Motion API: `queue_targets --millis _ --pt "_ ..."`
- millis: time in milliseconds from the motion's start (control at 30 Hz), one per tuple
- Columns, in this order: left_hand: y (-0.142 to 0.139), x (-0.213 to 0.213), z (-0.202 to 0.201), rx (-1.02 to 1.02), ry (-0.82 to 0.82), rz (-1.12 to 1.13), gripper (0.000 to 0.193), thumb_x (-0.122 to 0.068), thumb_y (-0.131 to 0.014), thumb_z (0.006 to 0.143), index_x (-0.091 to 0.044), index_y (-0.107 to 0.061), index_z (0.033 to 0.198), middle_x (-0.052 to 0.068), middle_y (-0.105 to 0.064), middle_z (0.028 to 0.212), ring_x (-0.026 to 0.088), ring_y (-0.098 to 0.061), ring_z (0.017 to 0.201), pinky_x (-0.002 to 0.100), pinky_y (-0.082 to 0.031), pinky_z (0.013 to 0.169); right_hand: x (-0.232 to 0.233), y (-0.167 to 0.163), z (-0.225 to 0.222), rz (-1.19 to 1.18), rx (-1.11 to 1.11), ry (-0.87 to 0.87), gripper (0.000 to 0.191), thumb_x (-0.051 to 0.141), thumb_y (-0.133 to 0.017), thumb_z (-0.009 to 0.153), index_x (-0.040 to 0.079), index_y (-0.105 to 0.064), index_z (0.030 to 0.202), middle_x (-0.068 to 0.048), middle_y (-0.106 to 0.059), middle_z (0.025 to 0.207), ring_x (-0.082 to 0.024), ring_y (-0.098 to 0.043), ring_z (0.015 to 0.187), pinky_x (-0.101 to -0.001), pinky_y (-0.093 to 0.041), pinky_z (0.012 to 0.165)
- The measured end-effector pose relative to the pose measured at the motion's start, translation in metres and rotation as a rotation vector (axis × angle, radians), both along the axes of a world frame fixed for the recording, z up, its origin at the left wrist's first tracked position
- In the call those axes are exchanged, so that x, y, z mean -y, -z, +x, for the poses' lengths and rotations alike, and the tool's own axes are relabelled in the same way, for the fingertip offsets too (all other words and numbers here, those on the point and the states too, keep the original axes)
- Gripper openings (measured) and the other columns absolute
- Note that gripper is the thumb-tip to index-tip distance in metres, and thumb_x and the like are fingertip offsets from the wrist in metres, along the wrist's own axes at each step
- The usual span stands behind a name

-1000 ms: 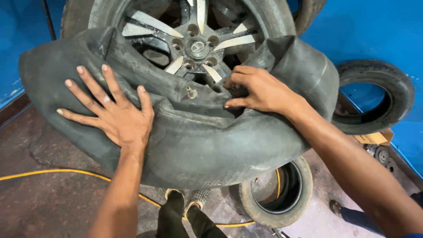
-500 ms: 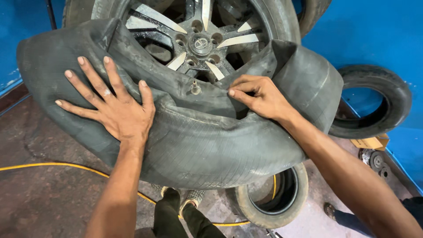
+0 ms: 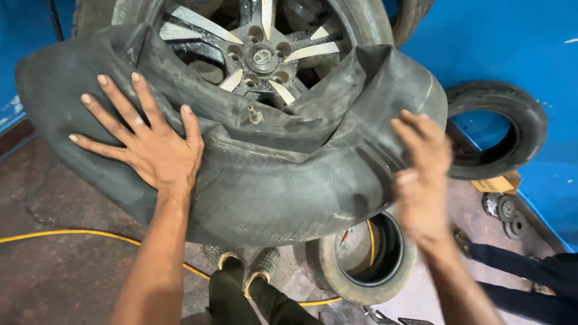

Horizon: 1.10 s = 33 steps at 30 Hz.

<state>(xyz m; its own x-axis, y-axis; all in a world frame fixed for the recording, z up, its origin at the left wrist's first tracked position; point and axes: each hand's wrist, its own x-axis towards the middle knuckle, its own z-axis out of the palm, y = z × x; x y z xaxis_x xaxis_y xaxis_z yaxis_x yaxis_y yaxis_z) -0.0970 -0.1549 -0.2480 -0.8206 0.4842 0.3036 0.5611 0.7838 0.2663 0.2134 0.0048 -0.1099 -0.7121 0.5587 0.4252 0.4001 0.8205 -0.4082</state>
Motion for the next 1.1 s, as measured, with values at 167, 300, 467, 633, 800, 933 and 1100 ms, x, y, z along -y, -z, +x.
queue_targets --millis 167,300,467,633,800,933,1100 --pt "-0.004 0.0 0.001 -0.021 -0.003 0.022 0.078 -0.06 -0.046 0.115 -0.013 -0.024 0.173 0.02 -0.013 0.176 0.051 -0.009 0.16 0.083 0.0 0.118 0.006 0.066 -0.045 0.195 0.228 0.155 0.085 0.069 -0.039 0.098 0.01 -0.045 0.158 -0.018 -0.028 0.17 -0.043 -0.015 0.159 -0.0661 0.003 0.124" --pt "-0.004 0.0 -0.003 -0.102 -0.045 0.069 0.078 -0.062 -0.044 0.11 -0.015 -0.027 0.17 0.019 -0.015 0.173 0.051 -0.01 0.158 0.082 -0.001 0.117 -0.014 0.1 -0.059 0.197 0.145 0.107 0.088 0.072 -0.034 0.1 0.008 -0.043 0.159 -0.021 -0.023 0.171 -0.048 -0.007 0.159 -0.069 0.011 0.122" --pt "-0.003 0.002 -0.007 -0.16 -0.054 0.111 0.077 -0.063 -0.043 0.111 -0.015 -0.029 0.169 0.018 -0.015 0.173 0.051 -0.011 0.159 0.082 -0.001 0.118 -0.023 0.124 -0.062 0.16 0.226 0.111 0.094 0.075 -0.027 0.097 0.006 -0.04 0.16 -0.021 -0.019 0.172 -0.05 -0.004 0.159 -0.0713 0.013 0.12" --pt "0.006 -0.002 -0.015 -0.188 -0.055 0.106 0.076 -0.063 -0.038 0.111 -0.016 -0.028 0.169 0.02 -0.016 0.172 0.053 -0.01 0.157 0.084 0.0 0.116 -0.035 0.142 -0.069 0.096 0.22 0.108 0.105 0.078 -0.022 0.095 -0.004 -0.032 0.161 -0.023 -0.017 0.172 -0.051 -0.004 0.159 -0.0724 0.013 0.119" --pt "0.015 -0.009 -0.017 -0.248 -0.068 0.099 0.074 -0.061 -0.035 0.111 -0.016 -0.025 0.169 0.018 -0.013 0.174 0.052 -0.009 0.159 0.084 0.001 0.116 -0.043 0.15 -0.072 0.118 0.256 0.133 0.109 0.079 -0.022 0.092 -0.006 -0.028 0.16 -0.021 -0.017 0.172 -0.05 -0.004 0.158 -0.0727 0.012 0.118" --pt "-0.008 -0.013 -0.015 -0.097 -0.033 0.042 0.077 -0.061 -0.038 0.108 -0.014 -0.023 0.168 0.021 -0.014 0.172 0.053 -0.007 0.155 0.085 0.003 0.111 -0.039 0.135 -0.074 0.066 0.29 0.08 0.102 0.073 -0.031 0.094 -0.004 -0.023 0.162 -0.02 -0.014 0.172 -0.047 -0.004 0.159 -0.0707 0.008 0.12" --pt "-0.079 0.002 -0.004 0.275 0.046 0.135 0.085 -0.063 -0.041 0.107 -0.014 -0.016 0.172 0.017 -0.005 0.179 0.048 0.003 0.163 0.084 0.006 0.117 -0.07 0.06 -0.031 -0.655 -0.029 -0.288 0.082 0.056 -0.028 0.108 0.001 -0.009 0.166 -0.02 -0.011 0.175 -0.04 -0.009 0.162 -0.0582 0.0 0.128"
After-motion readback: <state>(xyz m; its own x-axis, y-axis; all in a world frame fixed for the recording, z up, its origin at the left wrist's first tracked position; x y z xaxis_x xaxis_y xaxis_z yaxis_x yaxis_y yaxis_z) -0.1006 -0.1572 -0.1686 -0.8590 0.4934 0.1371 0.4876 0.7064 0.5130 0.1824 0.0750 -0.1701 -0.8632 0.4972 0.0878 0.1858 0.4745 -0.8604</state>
